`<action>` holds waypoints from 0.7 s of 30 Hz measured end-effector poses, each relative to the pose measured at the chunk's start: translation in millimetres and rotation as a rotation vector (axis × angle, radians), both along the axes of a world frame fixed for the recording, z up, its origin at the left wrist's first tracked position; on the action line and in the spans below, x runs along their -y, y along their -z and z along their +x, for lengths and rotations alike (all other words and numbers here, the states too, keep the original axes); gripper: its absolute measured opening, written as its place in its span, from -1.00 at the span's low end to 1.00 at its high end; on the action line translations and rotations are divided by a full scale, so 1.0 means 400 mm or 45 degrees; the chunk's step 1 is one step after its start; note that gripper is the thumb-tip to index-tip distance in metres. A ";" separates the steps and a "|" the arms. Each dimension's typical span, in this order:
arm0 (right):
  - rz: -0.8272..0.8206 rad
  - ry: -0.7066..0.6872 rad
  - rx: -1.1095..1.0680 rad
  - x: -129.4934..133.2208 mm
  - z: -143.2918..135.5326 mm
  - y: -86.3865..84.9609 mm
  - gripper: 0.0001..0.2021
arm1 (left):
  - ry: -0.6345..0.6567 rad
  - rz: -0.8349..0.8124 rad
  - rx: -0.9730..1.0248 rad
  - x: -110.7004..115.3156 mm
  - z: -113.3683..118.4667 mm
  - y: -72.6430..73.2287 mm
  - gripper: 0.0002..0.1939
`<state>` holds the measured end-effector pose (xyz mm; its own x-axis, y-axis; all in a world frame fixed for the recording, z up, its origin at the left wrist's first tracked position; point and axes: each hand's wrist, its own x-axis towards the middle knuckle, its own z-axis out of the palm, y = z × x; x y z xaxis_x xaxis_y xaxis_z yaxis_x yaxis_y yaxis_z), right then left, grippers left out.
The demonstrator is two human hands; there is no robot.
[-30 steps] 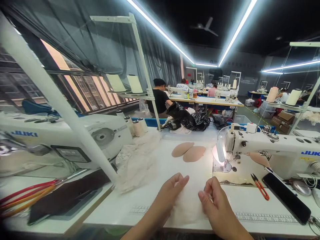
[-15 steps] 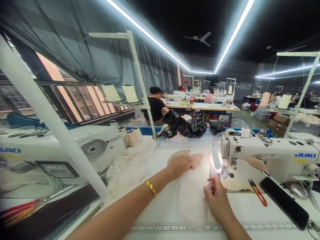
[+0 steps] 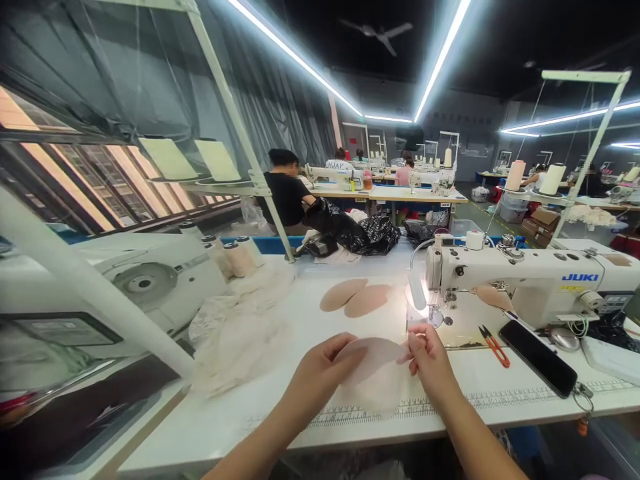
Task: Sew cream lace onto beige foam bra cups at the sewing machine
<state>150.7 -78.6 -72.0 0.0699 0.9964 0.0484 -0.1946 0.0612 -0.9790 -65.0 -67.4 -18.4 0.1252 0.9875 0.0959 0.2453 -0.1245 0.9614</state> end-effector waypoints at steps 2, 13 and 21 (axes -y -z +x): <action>0.020 0.006 0.007 0.008 0.000 -0.002 -0.44 | -0.022 -0.021 0.012 0.030 0.013 0.005 -0.69; 0.371 -0.092 0.738 0.037 0.027 -0.035 -0.68 | 0.203 0.354 -0.646 0.002 0.017 -0.036 -0.52; 0.846 -0.143 1.117 0.050 0.068 -0.072 -0.58 | 0.915 0.291 -0.564 -0.043 0.026 -0.112 -0.61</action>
